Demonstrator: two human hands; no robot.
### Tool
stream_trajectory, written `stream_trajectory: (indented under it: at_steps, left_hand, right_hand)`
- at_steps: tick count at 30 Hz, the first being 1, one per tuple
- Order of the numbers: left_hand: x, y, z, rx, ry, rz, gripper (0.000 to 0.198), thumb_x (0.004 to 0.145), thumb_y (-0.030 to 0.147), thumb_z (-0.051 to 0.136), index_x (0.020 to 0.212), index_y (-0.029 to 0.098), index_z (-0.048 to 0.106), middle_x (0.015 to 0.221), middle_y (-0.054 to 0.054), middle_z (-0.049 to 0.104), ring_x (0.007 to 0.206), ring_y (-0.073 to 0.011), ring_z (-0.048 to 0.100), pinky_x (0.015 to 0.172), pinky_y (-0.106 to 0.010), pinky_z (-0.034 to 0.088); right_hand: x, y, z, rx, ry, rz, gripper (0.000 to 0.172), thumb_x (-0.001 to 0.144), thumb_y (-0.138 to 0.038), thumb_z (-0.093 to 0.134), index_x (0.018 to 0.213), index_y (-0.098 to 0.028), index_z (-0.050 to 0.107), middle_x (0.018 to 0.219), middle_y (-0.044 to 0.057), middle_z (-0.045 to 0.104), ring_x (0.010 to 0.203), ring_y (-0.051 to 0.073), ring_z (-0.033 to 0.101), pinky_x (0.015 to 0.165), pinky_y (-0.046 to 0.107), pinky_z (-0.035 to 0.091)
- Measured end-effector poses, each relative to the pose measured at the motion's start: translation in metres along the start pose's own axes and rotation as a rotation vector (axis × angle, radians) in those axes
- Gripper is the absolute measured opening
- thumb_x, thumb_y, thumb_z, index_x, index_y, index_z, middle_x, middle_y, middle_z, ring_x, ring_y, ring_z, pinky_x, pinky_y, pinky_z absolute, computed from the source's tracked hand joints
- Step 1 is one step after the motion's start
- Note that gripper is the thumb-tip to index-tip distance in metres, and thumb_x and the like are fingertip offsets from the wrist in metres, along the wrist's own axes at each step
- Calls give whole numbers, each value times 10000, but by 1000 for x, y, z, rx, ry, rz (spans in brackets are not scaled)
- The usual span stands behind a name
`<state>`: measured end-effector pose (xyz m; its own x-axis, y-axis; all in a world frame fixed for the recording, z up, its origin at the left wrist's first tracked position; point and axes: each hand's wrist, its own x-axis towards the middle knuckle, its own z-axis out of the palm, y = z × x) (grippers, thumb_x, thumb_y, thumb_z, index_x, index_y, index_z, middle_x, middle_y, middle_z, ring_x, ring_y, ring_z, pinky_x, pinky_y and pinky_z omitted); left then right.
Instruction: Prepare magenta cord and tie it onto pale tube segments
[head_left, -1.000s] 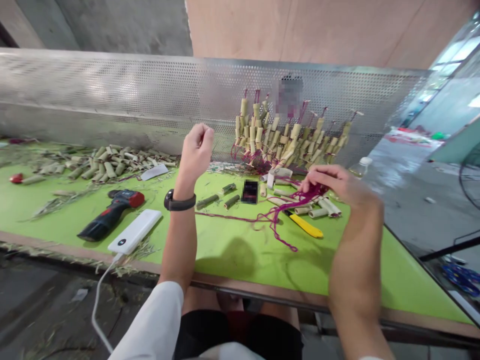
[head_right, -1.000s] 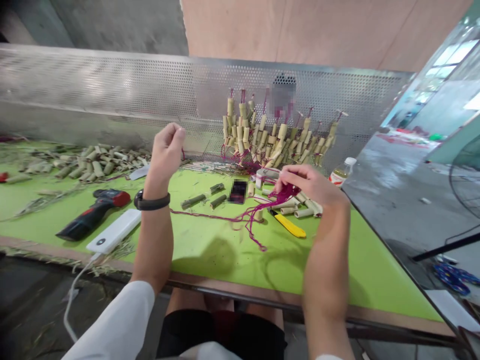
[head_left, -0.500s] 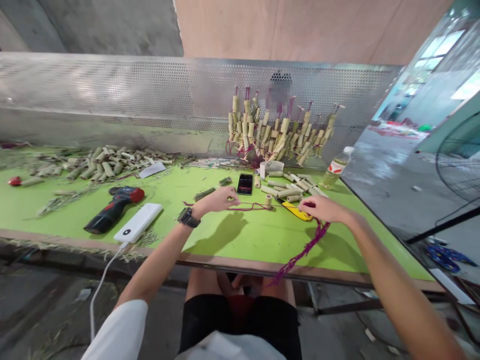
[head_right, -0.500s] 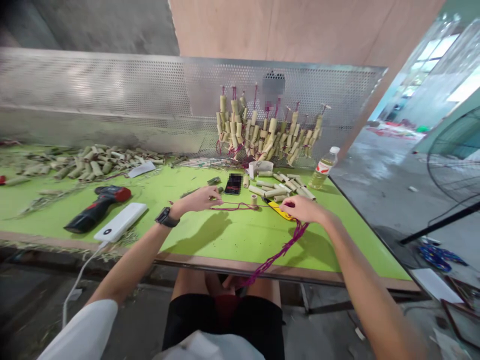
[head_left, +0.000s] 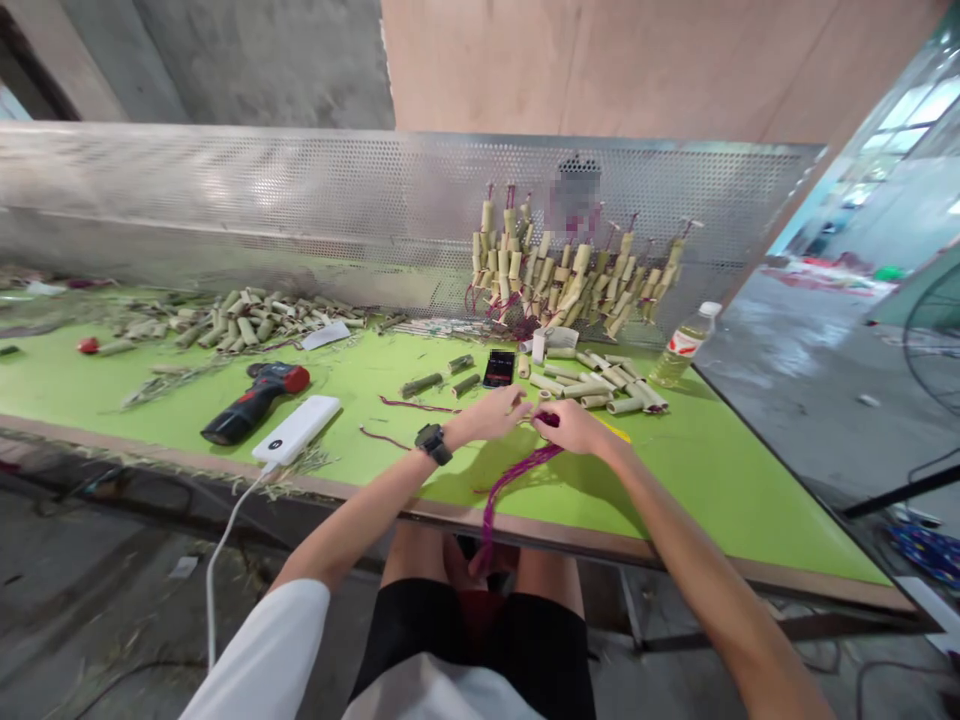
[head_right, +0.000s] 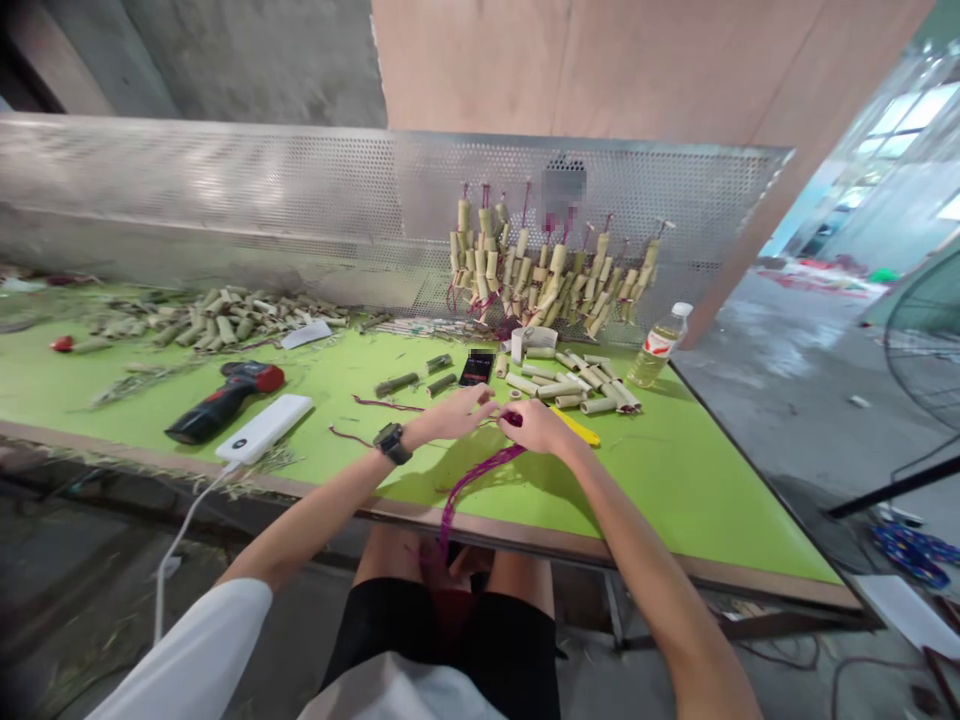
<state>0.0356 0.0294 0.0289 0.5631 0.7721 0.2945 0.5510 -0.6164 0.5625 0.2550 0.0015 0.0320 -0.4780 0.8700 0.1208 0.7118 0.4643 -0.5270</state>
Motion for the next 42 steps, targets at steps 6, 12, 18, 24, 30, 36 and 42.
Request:
stream_trajectory:
  at_steps: [6,12,18,24,30,36,42]
  left_hand:
    - [8,-5,38,-228,-13,-20,374,1060,458,441,823,211,594,739,-50,574,659,-202,497,706,-322,407]
    - [4,-18,38,-163,-72,113,457,1068,445,421,710,203,572,663,-25,539,603,-170,441,648,-307,303]
    - [-1,-23,40,-176,-21,97,491,1055,466,451,704,183,645,606,-6,520,572,-156,408,626,-302,289]
    - [2,-19,42,-229,9,95,384,1017,451,561,781,182,698,673,-36,619,620,-170,471,652,-292,331]
    - [1,-17,49,-246,55,85,430,1050,417,468,734,173,629,650,-16,558,615,-158,441,629,-307,276]
    - [5,-17,56,-565,85,-37,450,981,546,575,768,156,645,691,4,553,689,-154,480,668,-286,355]
    - [7,-12,54,-974,38,-162,460,856,596,736,774,153,640,751,-16,609,653,-115,502,633,-251,386]
  right_hand:
    - [2,10,20,17,188,-44,204,911,-311,551,818,-172,667,805,63,673,722,186,543,701,320,398]
    - [-3,15,16,45,176,-64,233,915,-345,582,842,-173,720,848,82,715,734,193,573,707,328,408]
    - [-7,20,12,57,114,33,232,875,-326,613,899,-163,776,882,92,777,733,200,619,712,324,422]
    - [-9,23,8,-12,14,120,265,897,-345,601,932,-177,802,833,66,780,655,179,584,642,312,375]
    - [-9,24,7,-57,40,117,251,901,-336,631,937,-202,839,989,87,827,801,231,697,725,329,464]
    - [-10,24,11,2,64,55,291,941,-432,638,896,-228,840,1062,82,832,945,287,745,869,380,518]
    - [-13,25,8,96,109,73,612,1014,-662,453,791,-195,780,774,85,764,739,257,673,745,374,477]
